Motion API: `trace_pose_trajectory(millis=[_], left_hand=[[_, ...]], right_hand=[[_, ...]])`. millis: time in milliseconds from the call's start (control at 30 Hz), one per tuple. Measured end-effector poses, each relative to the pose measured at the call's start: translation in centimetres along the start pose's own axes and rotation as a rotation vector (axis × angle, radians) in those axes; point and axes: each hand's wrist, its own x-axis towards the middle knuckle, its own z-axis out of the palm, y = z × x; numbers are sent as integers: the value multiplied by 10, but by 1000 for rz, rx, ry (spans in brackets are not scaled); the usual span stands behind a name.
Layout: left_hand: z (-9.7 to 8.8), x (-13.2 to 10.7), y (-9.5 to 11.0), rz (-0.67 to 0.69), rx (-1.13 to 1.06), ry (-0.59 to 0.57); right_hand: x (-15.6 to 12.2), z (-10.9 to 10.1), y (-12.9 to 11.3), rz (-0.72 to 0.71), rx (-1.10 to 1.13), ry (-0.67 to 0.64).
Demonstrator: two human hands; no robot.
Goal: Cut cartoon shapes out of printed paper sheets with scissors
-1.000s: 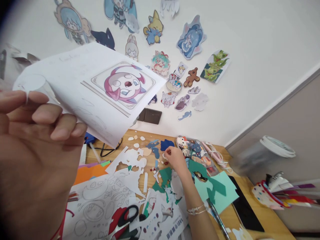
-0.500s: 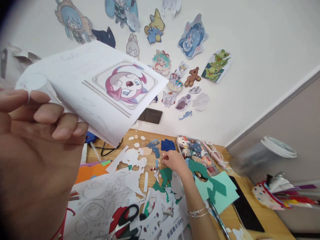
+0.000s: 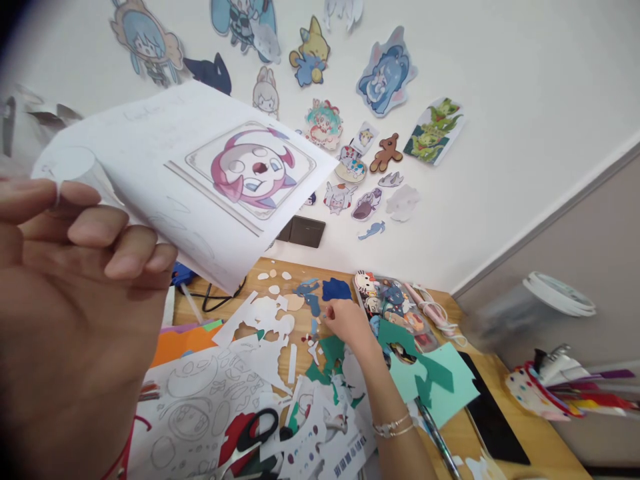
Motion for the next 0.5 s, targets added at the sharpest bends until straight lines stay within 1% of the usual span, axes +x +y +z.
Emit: trace_pose_trajectory(millis=[300,500], left_hand=[[-2,0,-1,-8,4,-35],[-2,0,-2,10,-14,-55]], right_hand=[[3,6,12,-56,141,-19],[2,6,11,-91,180,-33]])
